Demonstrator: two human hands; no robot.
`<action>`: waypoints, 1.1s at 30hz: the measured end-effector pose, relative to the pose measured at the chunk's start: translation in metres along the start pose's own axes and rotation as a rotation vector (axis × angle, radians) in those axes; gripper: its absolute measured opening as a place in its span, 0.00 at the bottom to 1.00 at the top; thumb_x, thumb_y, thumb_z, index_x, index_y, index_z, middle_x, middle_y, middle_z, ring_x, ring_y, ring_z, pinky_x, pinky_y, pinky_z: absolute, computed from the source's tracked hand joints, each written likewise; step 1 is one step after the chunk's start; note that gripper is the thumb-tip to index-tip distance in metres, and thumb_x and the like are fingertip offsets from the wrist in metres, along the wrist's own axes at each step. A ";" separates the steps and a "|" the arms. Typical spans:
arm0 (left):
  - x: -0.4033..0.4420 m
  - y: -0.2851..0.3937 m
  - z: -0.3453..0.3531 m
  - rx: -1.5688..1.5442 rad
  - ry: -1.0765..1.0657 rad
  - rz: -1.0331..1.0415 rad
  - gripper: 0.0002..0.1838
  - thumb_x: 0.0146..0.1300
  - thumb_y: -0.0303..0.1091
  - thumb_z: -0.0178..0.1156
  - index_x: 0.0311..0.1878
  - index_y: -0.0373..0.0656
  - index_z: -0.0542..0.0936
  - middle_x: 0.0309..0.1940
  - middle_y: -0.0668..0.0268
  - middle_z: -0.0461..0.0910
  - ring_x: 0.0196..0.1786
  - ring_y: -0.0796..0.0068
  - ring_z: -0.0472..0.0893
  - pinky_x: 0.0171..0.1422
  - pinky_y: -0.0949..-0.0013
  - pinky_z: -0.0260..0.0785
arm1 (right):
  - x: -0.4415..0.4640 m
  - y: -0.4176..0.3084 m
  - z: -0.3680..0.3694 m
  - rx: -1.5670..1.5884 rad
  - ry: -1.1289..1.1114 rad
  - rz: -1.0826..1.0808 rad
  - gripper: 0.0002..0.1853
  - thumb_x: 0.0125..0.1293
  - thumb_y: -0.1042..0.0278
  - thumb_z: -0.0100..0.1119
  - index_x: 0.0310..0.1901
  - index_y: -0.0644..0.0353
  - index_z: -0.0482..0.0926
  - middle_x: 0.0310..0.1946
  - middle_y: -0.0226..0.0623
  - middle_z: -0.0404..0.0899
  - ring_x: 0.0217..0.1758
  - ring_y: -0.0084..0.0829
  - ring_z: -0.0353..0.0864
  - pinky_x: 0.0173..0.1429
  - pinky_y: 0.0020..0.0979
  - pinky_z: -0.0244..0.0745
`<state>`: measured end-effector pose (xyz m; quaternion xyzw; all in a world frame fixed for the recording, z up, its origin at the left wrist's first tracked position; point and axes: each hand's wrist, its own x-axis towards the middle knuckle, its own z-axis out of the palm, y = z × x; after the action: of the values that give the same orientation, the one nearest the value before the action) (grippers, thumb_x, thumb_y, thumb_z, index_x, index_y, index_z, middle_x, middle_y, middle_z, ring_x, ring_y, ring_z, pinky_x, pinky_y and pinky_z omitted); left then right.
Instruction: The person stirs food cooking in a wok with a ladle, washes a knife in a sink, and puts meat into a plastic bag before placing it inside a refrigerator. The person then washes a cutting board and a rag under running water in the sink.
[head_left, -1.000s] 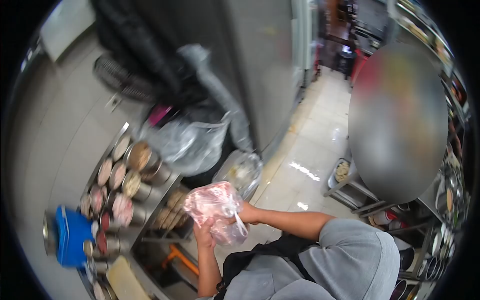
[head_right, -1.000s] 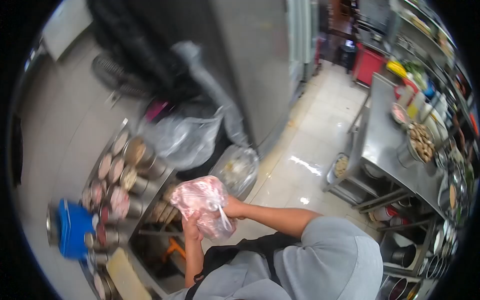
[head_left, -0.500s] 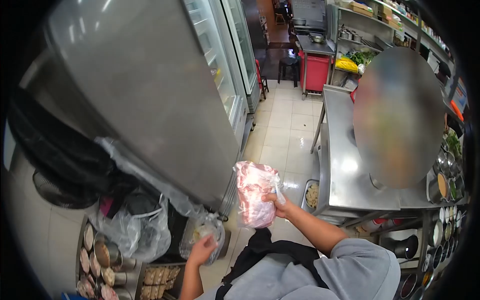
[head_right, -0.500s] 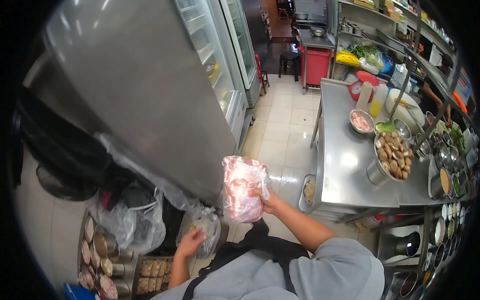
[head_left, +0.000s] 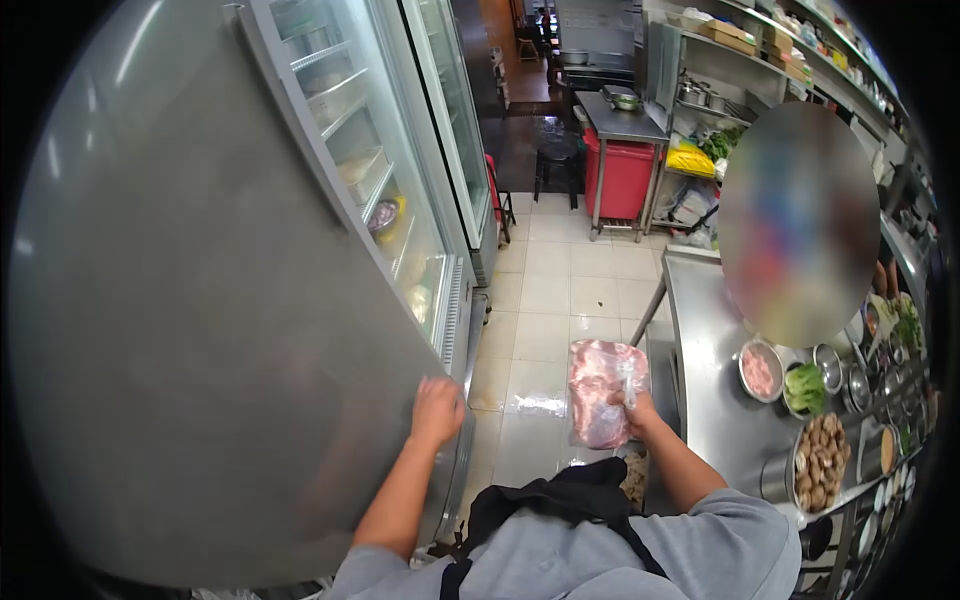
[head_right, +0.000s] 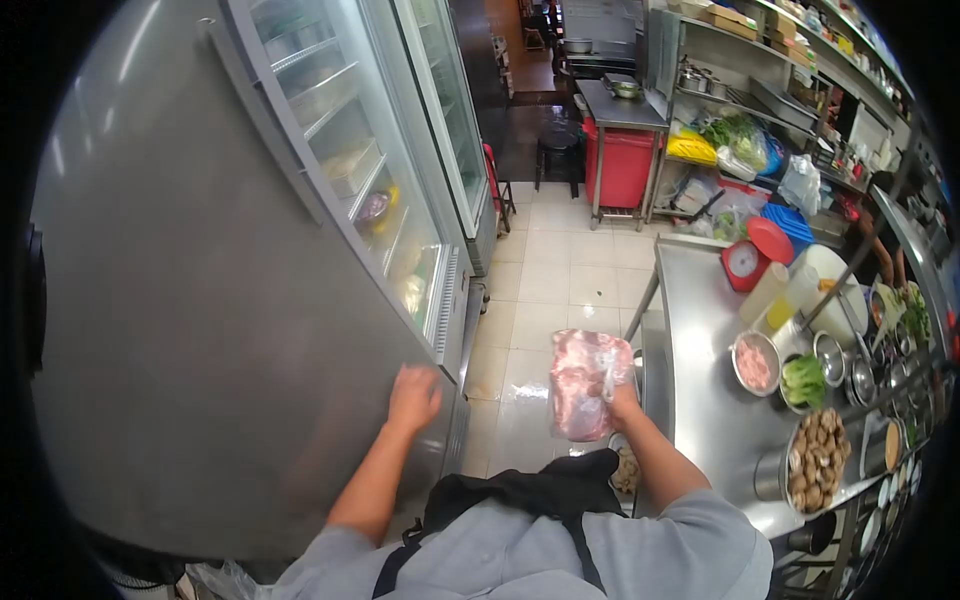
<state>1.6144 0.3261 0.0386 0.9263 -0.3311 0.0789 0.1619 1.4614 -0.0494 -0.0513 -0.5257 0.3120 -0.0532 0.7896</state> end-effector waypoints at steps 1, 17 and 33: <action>0.039 -0.008 0.001 0.096 0.060 0.059 0.18 0.55 0.38 0.62 0.47 0.38 0.81 0.51 0.55 0.77 0.61 0.56 0.72 0.74 0.48 0.53 | 0.020 -0.004 -0.004 0.010 0.053 -0.020 0.23 0.43 0.81 0.65 0.47 0.66 0.76 0.37 0.39 0.79 0.37 0.41 0.82 0.48 0.43 0.79; 0.203 -0.060 0.065 0.976 -0.990 -0.772 0.21 0.68 0.39 0.45 0.58 0.42 0.79 0.58 0.53 0.76 0.60 0.49 0.72 0.55 0.42 0.62 | 0.461 -0.121 0.063 -0.053 -0.364 0.202 0.32 0.52 0.87 0.60 0.61 0.66 0.66 0.52 0.46 0.73 0.52 0.47 0.77 0.54 0.49 0.79; 0.094 0.118 0.200 -0.872 -0.235 -1.221 0.20 0.62 0.39 0.55 0.55 0.42 0.77 0.52 0.53 0.79 0.61 0.55 0.75 0.66 0.56 0.63 | 0.562 -0.159 0.272 -0.466 -0.842 0.230 0.32 0.51 0.87 0.56 0.62 0.66 0.66 0.54 0.45 0.73 0.53 0.48 0.78 0.57 0.52 0.76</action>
<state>1.6195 0.1146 -0.0954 0.7994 0.2241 -0.2622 0.4920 2.0986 -0.1343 -0.0908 -0.6261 0.0254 0.3226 0.7095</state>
